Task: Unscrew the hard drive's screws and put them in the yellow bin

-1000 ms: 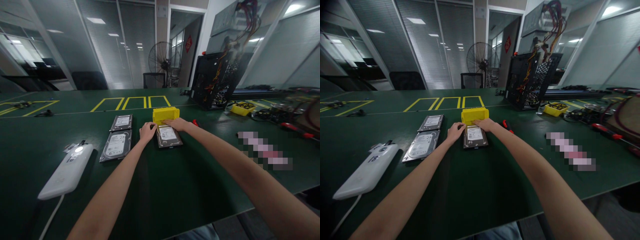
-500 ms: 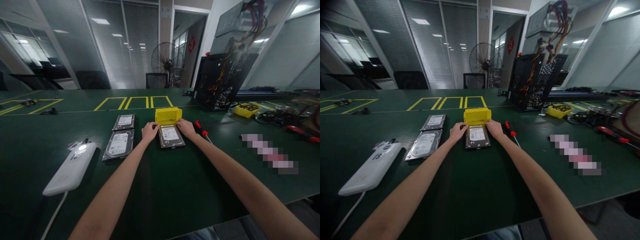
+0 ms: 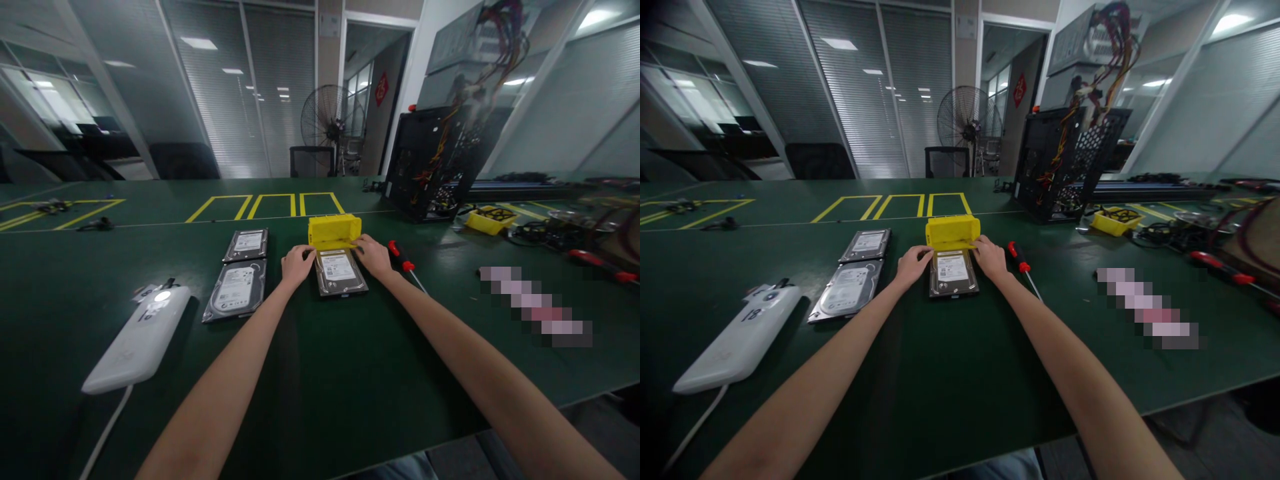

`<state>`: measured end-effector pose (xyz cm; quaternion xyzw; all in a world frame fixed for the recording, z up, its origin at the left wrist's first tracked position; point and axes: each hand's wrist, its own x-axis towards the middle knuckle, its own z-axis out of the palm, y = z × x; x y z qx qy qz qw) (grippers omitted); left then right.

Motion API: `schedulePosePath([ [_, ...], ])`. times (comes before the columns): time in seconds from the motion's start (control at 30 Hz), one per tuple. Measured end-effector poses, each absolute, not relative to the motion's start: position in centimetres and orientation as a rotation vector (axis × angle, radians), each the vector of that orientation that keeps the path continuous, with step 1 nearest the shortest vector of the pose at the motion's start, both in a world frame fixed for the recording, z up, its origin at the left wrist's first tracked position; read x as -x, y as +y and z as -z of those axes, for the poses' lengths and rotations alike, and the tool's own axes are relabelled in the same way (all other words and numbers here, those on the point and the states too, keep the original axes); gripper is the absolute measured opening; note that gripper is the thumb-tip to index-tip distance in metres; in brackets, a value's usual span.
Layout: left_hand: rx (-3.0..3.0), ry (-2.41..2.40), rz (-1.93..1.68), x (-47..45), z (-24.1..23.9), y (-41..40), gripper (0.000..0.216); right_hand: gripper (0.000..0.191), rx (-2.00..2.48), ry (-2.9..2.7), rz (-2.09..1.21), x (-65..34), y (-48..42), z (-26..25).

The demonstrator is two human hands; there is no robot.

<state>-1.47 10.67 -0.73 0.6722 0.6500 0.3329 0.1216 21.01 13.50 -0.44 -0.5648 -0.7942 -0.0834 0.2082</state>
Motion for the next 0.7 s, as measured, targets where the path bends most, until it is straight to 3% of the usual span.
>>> schedulePosePath([
  [0.7,-1.963,1.928,-0.923,1.34,0.56,10.64,0.026,0.029,1.565,-2.341,0.191,-21.38,13.06,0.33],
])
